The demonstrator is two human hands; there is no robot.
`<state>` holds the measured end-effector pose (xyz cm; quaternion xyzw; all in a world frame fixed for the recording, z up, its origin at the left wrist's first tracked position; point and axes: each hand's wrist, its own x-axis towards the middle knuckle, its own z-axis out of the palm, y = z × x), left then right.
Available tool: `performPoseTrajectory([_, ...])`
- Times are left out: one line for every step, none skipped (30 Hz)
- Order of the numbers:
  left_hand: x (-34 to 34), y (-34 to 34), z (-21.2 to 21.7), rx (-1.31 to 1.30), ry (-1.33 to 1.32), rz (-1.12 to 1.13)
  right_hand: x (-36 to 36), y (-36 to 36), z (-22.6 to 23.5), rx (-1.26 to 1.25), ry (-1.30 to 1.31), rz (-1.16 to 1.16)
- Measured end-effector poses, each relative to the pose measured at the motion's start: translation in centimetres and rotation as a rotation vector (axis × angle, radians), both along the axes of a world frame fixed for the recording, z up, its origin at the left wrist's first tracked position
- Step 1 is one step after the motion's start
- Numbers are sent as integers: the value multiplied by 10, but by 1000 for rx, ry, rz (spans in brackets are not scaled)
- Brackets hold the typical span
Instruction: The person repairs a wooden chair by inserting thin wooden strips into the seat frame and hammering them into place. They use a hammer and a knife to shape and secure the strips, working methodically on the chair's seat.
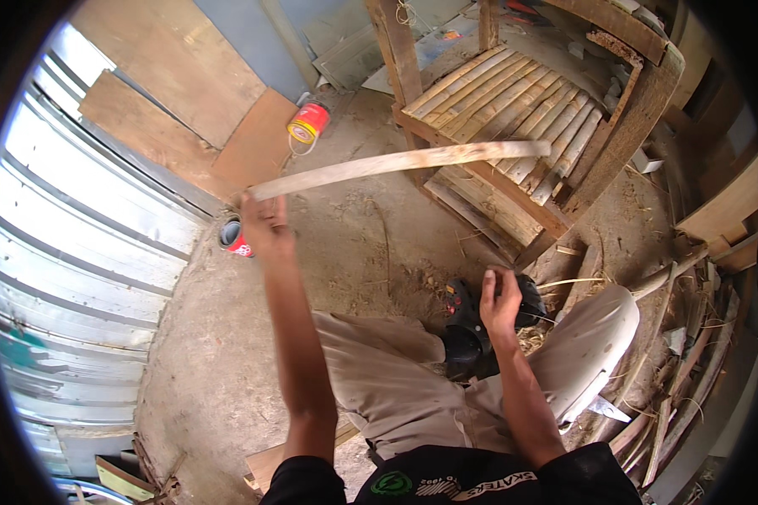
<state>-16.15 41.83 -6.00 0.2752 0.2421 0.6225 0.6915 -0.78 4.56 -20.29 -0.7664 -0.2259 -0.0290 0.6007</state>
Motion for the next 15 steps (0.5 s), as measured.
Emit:
performPoseTrajectory([-21,14,11,-14,18,28,-3,-2,15,-6,-113,-7])
performPoseTrajectory([-42,27,26,42,39,19,-6,-3,28,-10,-203,-8])
performPoseTrajectory([-59,36,42,2,74,78,-10,-4,40,29,-239,33])
performPoseTrajectory([-79,42,59,43,175,92,-12,-4,51,36,-334,-15])
performPoseTrajectory([-93,48,78,106,193,76,-10,-5,60,44,-421,-62])
performPoseTrajectory([-107,51,97,147,214,105,-9,-3,66,50,-500,-96])
performPoseTrajectory([-115,50,112,168,283,117,-6,-5,70,70,-488,-134])
performPoseTrajectory([-123,48,128,194,361,145,-3,-5,72,81,-444,-147])
performPoseTrajectory([-123,44,139,246,403,130,-2,-7,72,8,-460,-148])
performPoseTrajectory([-118,40,149,251,503,138,-1,-10,70,-71,-403,-68])
performPoseTrajectory([-110,34,154,323,569,58,-4,-10,64,-90,-400,111])
performPoseTrajectory([-94,24,150,464,650,-40,-7,-14,58,-122,-374,269])
performPoseTrajectory([-77,16,146,493,690,-126,-15,-14,49,-116,-246,473])
performPoseTrajectory([-55,8,140,428,710,-145,-28,-11,39,-124,-39,598])
performPoseTrajectory([-35,-1,134,412,693,-240,-37,-13,30,-237,330,735])
